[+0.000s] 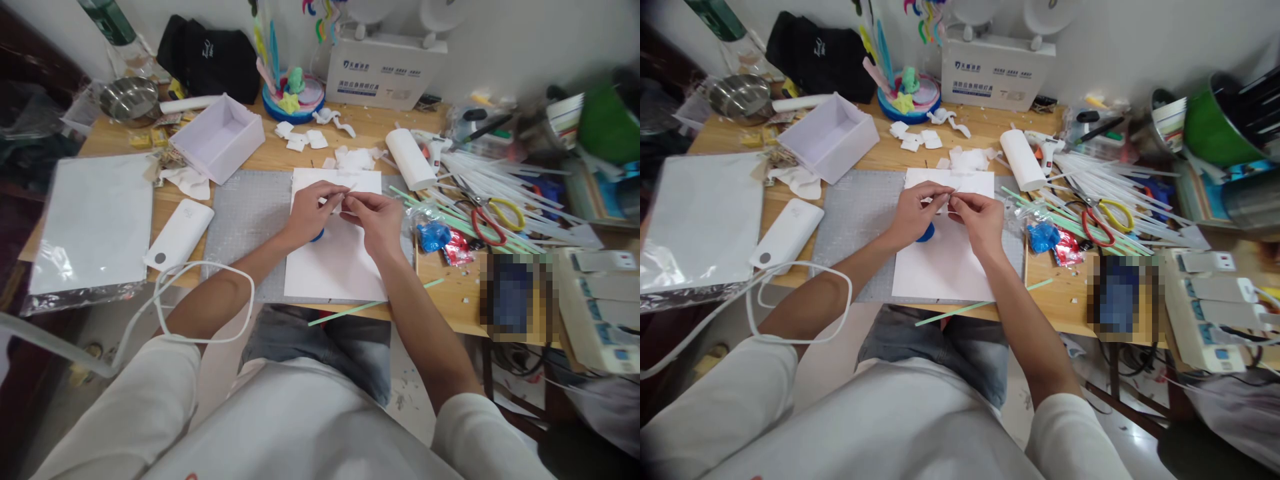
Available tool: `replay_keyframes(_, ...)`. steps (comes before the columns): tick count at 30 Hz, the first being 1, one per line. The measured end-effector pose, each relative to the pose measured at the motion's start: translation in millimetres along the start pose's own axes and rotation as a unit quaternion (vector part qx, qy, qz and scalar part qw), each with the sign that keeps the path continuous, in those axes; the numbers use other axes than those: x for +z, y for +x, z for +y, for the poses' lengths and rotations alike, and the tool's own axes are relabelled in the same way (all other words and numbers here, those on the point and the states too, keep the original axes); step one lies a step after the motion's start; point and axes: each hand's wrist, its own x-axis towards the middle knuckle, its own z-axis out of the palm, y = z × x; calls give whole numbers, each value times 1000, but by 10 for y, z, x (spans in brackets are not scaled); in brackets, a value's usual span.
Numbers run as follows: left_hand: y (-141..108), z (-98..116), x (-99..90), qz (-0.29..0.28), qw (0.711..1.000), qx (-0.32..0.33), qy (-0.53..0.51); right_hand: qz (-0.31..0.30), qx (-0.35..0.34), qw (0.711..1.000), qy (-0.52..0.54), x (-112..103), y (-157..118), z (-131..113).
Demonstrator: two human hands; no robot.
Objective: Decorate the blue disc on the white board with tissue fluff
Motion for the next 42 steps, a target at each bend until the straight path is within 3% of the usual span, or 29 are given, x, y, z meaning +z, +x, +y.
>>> replay_keyframes(7, 3, 10, 9, 6, 1000, -10, 14, 1, 1, 1000, -10, 0, -3, -6)
replay_keyframes(15, 22, 14, 17, 16, 997, -71, -19, -2, 5, 1000, -7, -9, 12, 16)
replay_keyframes(42, 34, 16, 6, 6, 996, -86, -38, -11, 12, 999, -51, -4, -13, -17)
